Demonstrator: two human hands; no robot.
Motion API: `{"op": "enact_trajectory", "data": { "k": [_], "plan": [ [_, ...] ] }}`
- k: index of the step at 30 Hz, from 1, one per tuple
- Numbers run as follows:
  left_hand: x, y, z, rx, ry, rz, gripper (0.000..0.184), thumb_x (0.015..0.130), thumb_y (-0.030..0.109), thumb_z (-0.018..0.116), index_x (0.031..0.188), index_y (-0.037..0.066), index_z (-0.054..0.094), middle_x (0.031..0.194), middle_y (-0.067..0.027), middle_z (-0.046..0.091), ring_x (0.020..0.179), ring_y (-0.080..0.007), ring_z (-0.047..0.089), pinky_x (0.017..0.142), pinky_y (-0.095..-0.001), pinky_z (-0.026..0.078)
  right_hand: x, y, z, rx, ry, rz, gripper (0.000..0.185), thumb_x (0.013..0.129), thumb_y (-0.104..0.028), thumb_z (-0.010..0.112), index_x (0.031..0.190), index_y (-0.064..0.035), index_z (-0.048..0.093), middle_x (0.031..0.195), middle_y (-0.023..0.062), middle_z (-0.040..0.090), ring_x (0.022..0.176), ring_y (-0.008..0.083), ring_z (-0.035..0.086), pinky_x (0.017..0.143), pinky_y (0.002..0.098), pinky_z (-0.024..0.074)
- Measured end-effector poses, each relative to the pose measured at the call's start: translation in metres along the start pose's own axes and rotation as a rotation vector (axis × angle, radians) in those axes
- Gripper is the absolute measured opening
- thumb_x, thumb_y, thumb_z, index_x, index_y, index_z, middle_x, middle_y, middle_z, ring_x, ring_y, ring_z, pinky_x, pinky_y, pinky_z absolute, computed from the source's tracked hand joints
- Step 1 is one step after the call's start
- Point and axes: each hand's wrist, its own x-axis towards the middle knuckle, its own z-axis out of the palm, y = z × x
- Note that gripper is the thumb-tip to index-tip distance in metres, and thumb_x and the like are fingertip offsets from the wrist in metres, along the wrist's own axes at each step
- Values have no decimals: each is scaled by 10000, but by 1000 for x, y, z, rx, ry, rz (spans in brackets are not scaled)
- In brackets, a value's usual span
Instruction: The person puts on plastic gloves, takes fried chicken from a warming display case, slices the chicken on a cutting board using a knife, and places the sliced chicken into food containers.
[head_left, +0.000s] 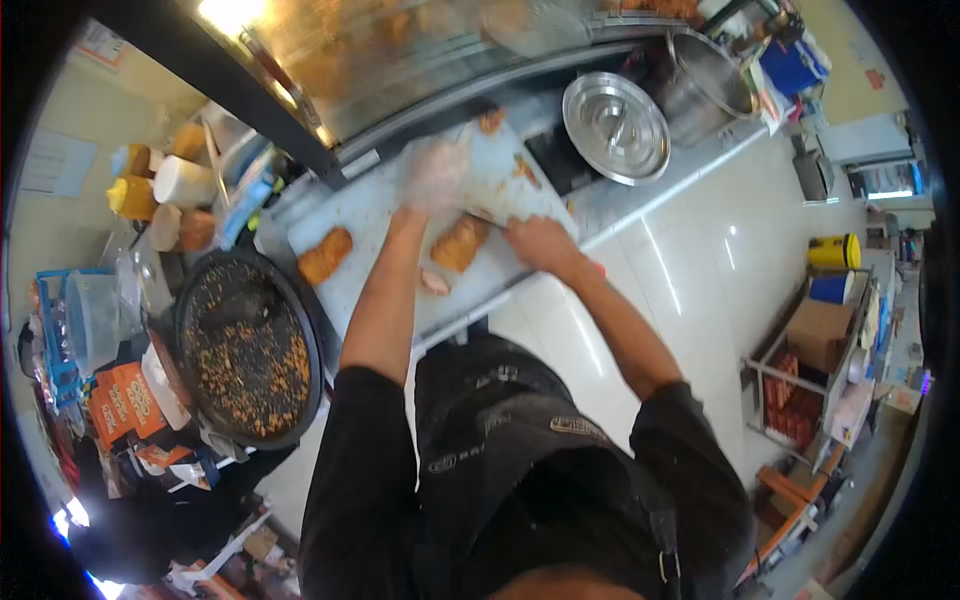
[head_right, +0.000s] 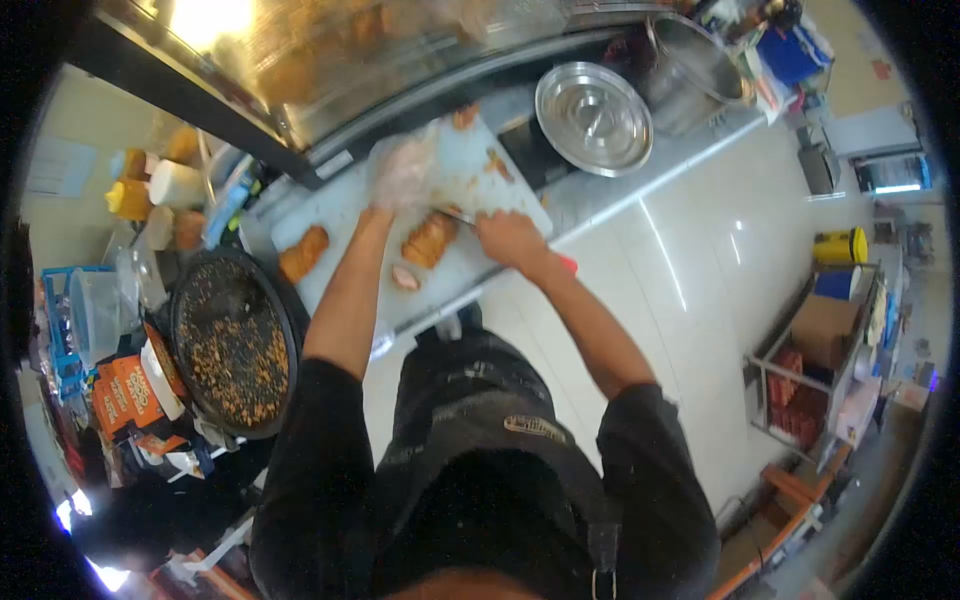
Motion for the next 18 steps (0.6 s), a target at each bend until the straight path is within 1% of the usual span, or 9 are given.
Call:
{"op": "enact_trajectory", "data": {
  "k": [1,2,4,5,6,9,11,14,18],
  "plan": [
    [-4,41,-51,-61,144,-71,295,820,280,629,1004,50,635,920,-132,653,793,-311,608,723,-391,503,-4,-5,-20,59,-60,44,306,961,-288,467,988,-21,613,867,209,667,797,382,670,697,511,532],
    [-18,70,-82,-71,298,-74,342,779,299,670,997,39,627,895,-139,646,782,-322,602,720,-386,498,-8,-3,-25,102,-7,72,309,959,-290,476,986,-15,614,853,216,666,794,387,668,702,515,529],
    [-67,110,-117,-65,423,63,534,692,365,751,1076,26,600,964,-167,625,881,-352,587,803,-410,475,-32,6,-19,234,87,88,314,958,-292,490,970,-2,609,798,214,659,744,371,667,672,499,528],
    [-86,120,-129,-47,407,229,679,648,413,792,1162,23,581,1058,-188,610,990,-372,578,888,-440,458,-45,15,-16,315,160,79,317,959,-292,495,956,6,602,756,207,652,696,350,668,635,479,531],
    [-95,124,-132,74,226,280,735,636,458,786,1192,31,567,1127,-194,577,1070,-392,529,943,-467,411,-52,24,-16,389,249,69,322,961,-292,499,942,15,595,714,199,646,649,329,669,598,460,533],
    [-114,122,-120,354,-271,367,852,635,602,730,1260,54,540,1316,-233,455,1262,-449,388,1076,-532,273,-91,24,17,1011,28,406,323,977,-304,503,858,-7,546,571,91,555,451,197,577,395,359,453],
    [-103,123,-96,460,-503,405,875,681,710,640,1274,74,540,1418,-287,345,1328,-485,300,1123,-556,186,-110,7,46,1188,50,481,356,990,-335,486,840,-16,531,564,22,486,399,99,479,340,268,381],
    [-75,117,-78,378,-419,493,845,691,677,655,1274,75,541,1362,-279,416,1298,-469,354,1116,-541,225,-125,-13,90,1314,11,503,389,992,-346,475,836,6,534,576,53,520,408,137,508,367,302,409],
    [-66,111,-57,224,-430,426,726,749,572,669,1274,86,544,1283,-261,485,1251,-445,417,1081,-532,297,-122,-41,73,1512,-136,499,332,992,-320,488,927,3,521,581,48,504,409,124,480,369,289,399]
  ]
}}
